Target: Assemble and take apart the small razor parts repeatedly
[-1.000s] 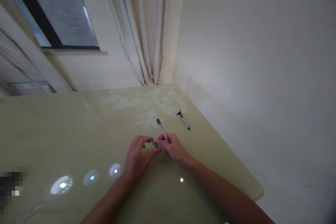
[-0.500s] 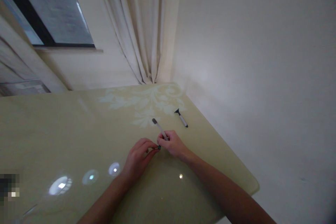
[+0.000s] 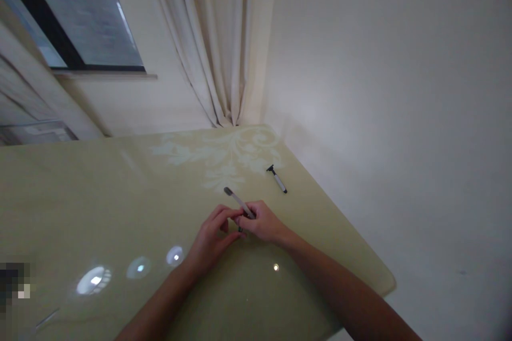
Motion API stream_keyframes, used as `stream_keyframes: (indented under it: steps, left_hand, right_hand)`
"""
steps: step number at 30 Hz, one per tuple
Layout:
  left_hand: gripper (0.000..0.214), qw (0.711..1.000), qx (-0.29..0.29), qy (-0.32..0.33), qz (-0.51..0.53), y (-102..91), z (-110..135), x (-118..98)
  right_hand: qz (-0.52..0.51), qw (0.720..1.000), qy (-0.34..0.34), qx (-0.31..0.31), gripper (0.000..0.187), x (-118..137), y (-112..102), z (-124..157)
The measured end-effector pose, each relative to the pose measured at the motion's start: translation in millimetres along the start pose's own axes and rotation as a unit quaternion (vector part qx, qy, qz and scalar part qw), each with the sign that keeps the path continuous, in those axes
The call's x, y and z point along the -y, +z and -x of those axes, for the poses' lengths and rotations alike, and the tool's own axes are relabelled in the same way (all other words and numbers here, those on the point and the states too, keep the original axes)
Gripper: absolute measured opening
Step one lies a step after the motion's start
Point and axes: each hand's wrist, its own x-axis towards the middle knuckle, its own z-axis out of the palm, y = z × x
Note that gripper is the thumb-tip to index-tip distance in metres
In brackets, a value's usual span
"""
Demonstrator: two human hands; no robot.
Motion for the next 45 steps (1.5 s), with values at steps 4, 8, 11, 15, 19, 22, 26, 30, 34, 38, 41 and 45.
stream_keyframes:
  steps: [4, 8, 11, 15, 19, 22, 26, 30, 34, 38, 41, 45]
  left_hand:
    - [0.034, 1.0, -0.022, 0.007, -0.013, 2.3, 0.9, 1.8]
    - [0.032, 1.0, -0.027, -0.003, -0.012, 2.3, 0.0, -2.2]
    - [0.031, 0.999, -0.044, -0.007, -0.015, 0.6, -1.1, -4.7]
    - [0.034, 0.992, -0.119, -0.028, -0.027, -5.0, -3.6, -2.1]
    - [0.037, 0.982, -0.177, -0.063, -0.024, -10.2, -6.7, 4.5]
    - [0.036, 0.978, -0.191, -0.088, -0.004, -11.0, -7.5, 7.5]
    - [0.035, 0.978, -0.181, -0.103, 0.02, -9.8, -7.0, 9.9]
    - [0.035, 0.978, -0.175, -0.106, 0.03, -9.4, -7.0, 11.1]
    - [0.035, 0.978, -0.181, -0.103, 0.025, -9.5, -7.7, 10.5]
    - [0.034, 0.978, -0.182, -0.101, 0.024, -9.2, -7.9, 12.1]
    - [0.034, 0.977, -0.186, -0.099, 0.025, -8.9, -8.0, 14.5]
    - [0.035, 0.977, -0.184, -0.103, 0.036, -8.9, -8.4, 15.3]
  right_hand:
    - [-0.025, 1.0, 0.004, 0.013, 0.023, -0.9, 1.4, -0.3]
    - [-0.038, 0.999, 0.006, 0.029, 0.023, -1.3, 2.2, -0.9]
    - [-0.038, 0.999, 0.004, 0.036, 0.027, 2.4, 0.6, -0.7]
    - [0.063, 0.997, -0.053, -0.01, 0.04, 9.9, -10.5, 0.1]
    - [0.197, 0.972, -0.111, -0.058, 0.043, 10.7, -24.8, -0.6]
    - [0.235, 0.961, -0.136, -0.047, 0.037, 7.5, -28.2, -1.6]
    - [0.251, 0.957, -0.135, -0.042, 0.036, 5.8, -26.6, -1.7]
    - [0.248, 0.96, -0.121, -0.043, 0.036, 8.8, -26.2, 0.0]
    - [0.256, 0.958, -0.127, -0.028, 0.035, 9.2, -26.2, 0.1]
    - [0.272, 0.953, -0.126, -0.046, 0.036, 5.8, -27.7, -1.7]
    - [0.278, 0.952, -0.128, -0.023, 0.035, 3.8, -29.4, -2.9]
    - [0.29, 0.948, -0.118, -0.054, 0.034, 2.8, -30.5, -4.1]
